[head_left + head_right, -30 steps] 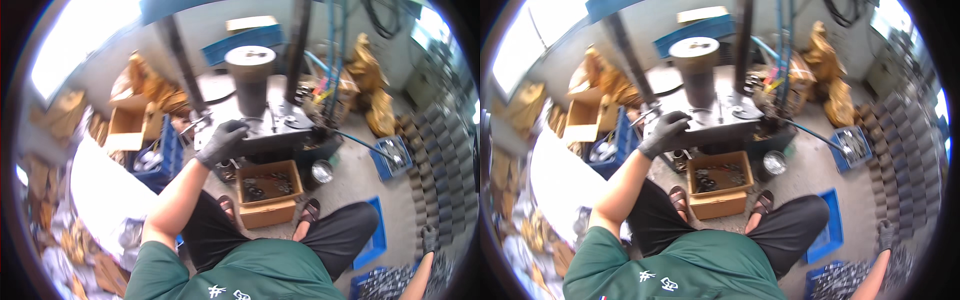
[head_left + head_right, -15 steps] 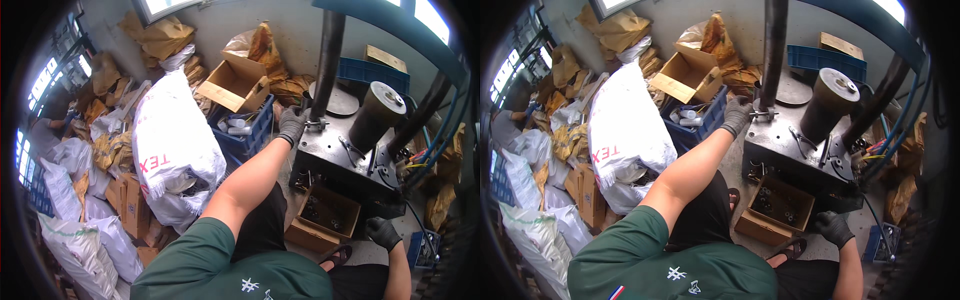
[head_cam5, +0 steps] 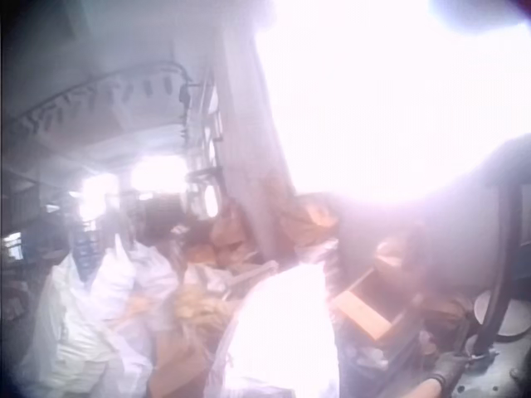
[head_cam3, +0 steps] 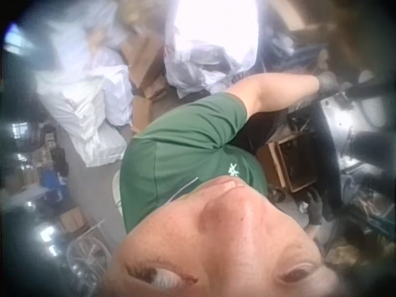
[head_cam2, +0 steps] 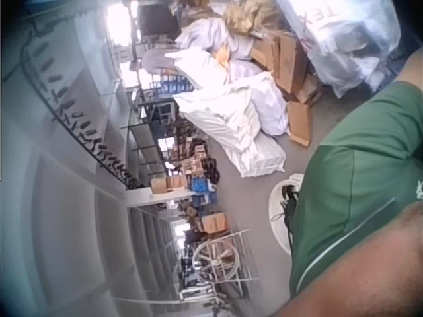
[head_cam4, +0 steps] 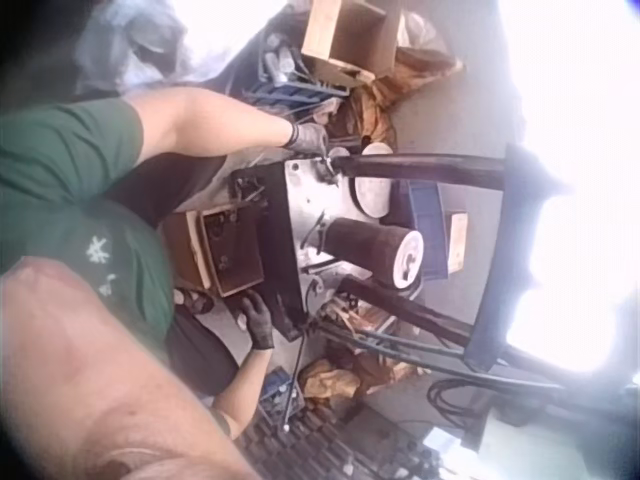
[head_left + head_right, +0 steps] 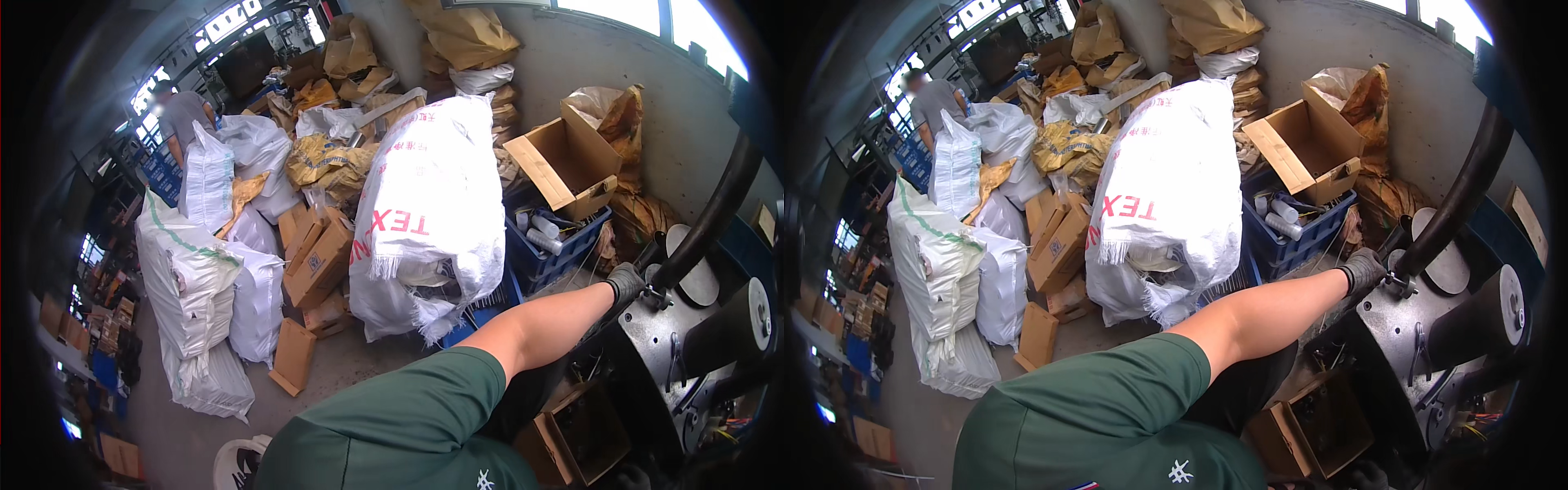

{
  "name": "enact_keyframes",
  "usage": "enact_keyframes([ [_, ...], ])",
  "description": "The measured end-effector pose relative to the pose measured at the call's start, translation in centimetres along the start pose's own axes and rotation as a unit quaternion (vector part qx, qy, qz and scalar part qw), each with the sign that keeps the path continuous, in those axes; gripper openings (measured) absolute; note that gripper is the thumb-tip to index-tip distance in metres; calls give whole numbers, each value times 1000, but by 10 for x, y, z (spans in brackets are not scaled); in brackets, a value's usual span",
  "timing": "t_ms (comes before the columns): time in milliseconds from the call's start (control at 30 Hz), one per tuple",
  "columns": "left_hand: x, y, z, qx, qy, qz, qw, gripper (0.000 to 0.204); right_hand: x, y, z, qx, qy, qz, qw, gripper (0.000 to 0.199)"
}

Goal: Operating a manual press machine to assemble small metal components by pressing a circular part onto a shaft.

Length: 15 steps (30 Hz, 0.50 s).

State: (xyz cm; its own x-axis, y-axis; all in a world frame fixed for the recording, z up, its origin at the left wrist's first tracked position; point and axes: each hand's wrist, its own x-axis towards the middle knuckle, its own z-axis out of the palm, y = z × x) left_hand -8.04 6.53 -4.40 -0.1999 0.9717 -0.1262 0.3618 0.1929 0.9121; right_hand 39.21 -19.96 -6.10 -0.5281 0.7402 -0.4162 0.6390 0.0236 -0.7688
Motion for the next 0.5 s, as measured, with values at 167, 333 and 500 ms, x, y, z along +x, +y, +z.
enact_keyframes([
  [167, -25, 23, -11, 6, 20, 50, 999, 28, 2, 25, 3, 102, -24, 83, 991, 33],
  [333, -44, 49, -9, 51, 100, 149, 982, 25, -3, 5, 3, 139, -18, 110, 984, 31],
  [500, -60, 62, -7, 126, 91, 257, 954, 23, -8, -22, -1, 19, -7, 73, 997, 31],
])
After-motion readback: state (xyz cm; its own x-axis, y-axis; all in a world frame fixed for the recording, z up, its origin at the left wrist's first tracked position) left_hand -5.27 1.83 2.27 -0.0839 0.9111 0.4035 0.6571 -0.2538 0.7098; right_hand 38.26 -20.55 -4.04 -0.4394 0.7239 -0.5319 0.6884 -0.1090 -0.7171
